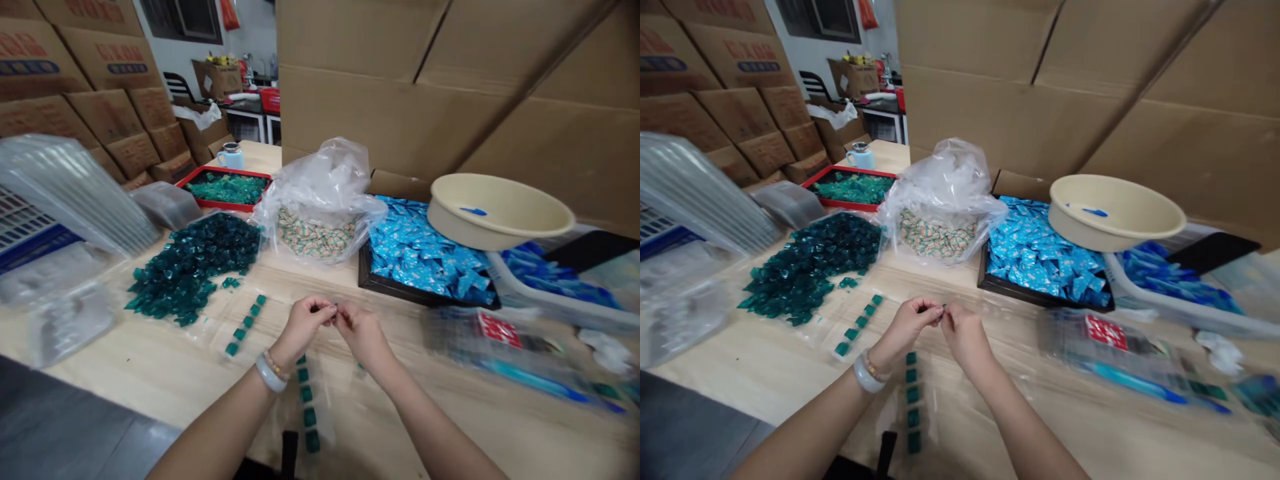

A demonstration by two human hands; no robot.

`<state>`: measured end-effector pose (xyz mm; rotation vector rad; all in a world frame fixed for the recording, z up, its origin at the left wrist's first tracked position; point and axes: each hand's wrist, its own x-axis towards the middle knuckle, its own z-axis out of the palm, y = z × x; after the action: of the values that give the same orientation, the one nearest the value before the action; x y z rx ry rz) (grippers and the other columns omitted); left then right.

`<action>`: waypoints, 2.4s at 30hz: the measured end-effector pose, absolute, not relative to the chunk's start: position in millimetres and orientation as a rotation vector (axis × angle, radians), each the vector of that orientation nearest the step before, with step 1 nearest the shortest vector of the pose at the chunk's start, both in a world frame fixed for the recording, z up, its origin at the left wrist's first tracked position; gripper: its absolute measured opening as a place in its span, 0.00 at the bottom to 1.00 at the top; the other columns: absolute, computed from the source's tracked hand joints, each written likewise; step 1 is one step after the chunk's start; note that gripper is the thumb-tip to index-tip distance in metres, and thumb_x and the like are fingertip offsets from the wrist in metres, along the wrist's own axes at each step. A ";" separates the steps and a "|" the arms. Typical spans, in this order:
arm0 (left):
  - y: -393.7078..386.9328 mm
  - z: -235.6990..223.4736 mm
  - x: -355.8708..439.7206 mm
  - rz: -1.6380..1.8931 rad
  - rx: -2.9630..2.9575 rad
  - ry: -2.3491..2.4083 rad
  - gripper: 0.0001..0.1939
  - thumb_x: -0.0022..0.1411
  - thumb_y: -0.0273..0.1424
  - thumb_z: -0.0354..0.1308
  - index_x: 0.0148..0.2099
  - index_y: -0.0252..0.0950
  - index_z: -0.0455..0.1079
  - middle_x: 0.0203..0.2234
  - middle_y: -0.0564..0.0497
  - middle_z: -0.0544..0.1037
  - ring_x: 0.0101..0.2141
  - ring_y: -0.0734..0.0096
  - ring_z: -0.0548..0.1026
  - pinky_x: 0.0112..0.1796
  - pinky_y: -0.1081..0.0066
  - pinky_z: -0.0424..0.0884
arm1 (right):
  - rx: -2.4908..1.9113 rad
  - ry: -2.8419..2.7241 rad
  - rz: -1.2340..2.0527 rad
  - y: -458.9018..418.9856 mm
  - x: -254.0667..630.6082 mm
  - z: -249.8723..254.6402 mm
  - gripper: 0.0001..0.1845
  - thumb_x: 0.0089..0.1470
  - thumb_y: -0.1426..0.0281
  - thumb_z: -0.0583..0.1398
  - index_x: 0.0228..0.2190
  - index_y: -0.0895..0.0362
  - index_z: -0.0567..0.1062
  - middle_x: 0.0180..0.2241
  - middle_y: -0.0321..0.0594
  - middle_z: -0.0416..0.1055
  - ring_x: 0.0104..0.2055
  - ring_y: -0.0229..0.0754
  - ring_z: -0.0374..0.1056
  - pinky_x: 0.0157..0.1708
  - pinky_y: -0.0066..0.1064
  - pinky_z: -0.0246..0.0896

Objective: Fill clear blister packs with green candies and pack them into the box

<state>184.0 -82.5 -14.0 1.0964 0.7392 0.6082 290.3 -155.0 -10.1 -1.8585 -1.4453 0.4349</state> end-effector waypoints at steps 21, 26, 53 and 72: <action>-156.2 -7.9 242.0 0.350 1.204 0.575 0.10 0.46 0.36 0.56 0.24 0.32 0.65 0.12 0.59 0.59 0.16 0.83 0.54 0.19 0.77 0.50 | -1.635 -0.959 0.572 -255.4 337.5 -8.4 0.08 0.47 0.65 0.57 0.30 0.56 0.68 0.26 0.36 0.65 0.28 0.36 0.62 0.29 0.29 0.60; -162.5 -28.2 234.3 0.171 1.463 0.520 0.07 0.48 0.31 0.55 0.25 0.31 0.68 0.17 0.56 0.65 0.20 0.79 0.60 0.23 0.76 0.55 | -1.776 -0.996 0.564 -276.2 332.1 -31.9 0.07 0.49 0.66 0.55 0.28 0.57 0.67 0.25 0.37 0.65 0.28 0.37 0.63 0.27 0.29 0.59; -163.6 -23.8 213.4 0.228 1.333 0.605 0.09 0.46 0.24 0.56 0.34 0.31 0.69 0.28 0.49 0.74 0.30 0.73 0.70 0.35 0.72 0.65 | -1.915 -1.114 0.468 -280.1 312.0 -32.4 0.06 0.50 0.69 0.53 0.28 0.57 0.70 0.25 0.38 0.67 0.28 0.37 0.62 0.29 0.28 0.57; -208.1 -25.1 217.7 -0.011 1.165 0.547 0.16 0.45 0.40 0.58 0.24 0.31 0.62 0.17 0.56 0.65 0.18 0.81 0.63 0.21 0.78 0.60 | -1.515 -0.455 0.773 -313.5 295.6 -46.0 0.07 0.43 0.67 0.57 0.24 0.57 0.64 0.19 0.31 0.60 0.19 0.31 0.58 0.20 0.24 0.55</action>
<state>217.7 -208.1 -25.1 1.1654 0.5475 -0.0114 295.6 -313.5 -46.0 -1.5147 -0.4554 0.7729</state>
